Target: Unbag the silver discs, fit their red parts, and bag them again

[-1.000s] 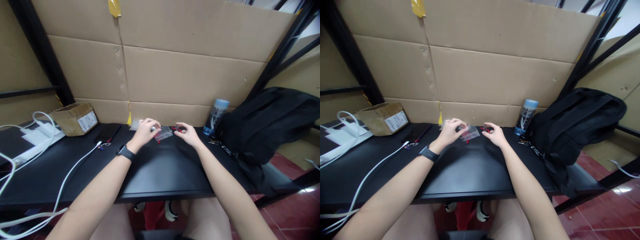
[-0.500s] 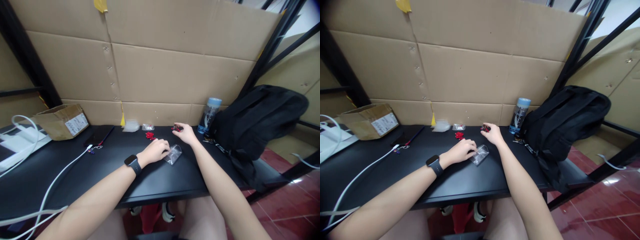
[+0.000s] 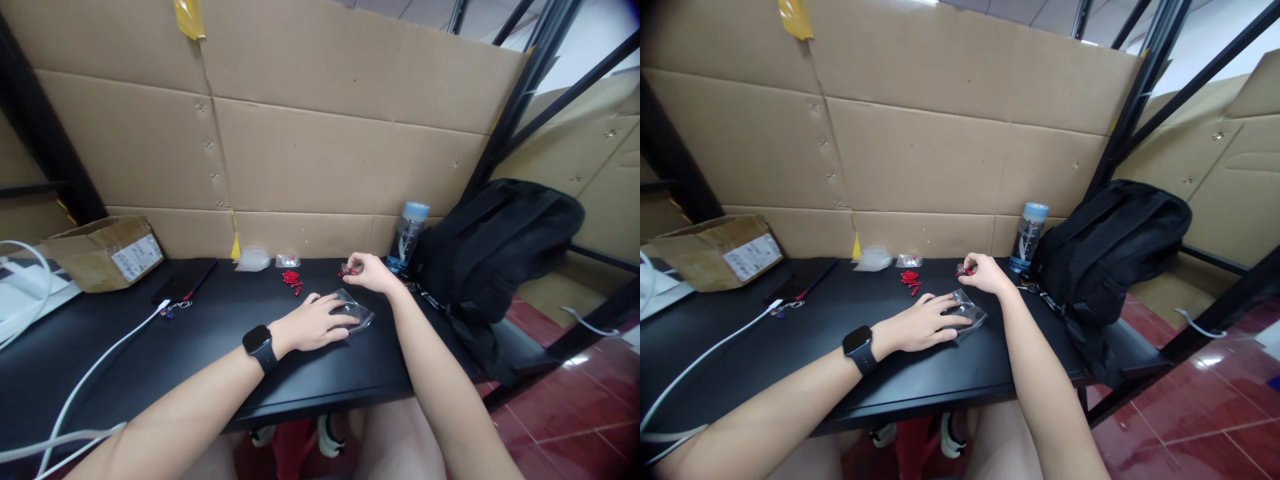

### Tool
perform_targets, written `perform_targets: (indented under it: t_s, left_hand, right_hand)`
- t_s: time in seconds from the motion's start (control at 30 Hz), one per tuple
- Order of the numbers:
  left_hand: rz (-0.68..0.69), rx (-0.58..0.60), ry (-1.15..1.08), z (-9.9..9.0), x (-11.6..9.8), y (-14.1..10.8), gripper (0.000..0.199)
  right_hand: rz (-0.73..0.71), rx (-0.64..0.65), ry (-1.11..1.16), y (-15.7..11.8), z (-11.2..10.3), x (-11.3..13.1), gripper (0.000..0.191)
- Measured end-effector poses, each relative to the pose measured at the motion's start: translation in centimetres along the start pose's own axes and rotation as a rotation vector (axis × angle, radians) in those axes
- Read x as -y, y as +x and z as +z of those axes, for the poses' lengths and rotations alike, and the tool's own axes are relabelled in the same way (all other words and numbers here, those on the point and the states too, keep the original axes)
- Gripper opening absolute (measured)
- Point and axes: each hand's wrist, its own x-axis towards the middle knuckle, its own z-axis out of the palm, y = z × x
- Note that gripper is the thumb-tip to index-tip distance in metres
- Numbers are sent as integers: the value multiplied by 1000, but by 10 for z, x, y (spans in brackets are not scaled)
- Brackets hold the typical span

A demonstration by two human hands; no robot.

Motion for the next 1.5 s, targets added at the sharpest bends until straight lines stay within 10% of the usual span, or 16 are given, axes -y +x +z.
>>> perform_targets:
  t_s: [0.7, 1.5]
  left_hand:
    - [-157, 69, -43, 0, 19, -3, 46]
    - [-179, 146, -137, 0, 24, -4, 53]
  right_hand:
    - [4, 554, -151, -21, -26, 25, 27]
    - [-36, 438, -179, -7, 6, 21, 22]
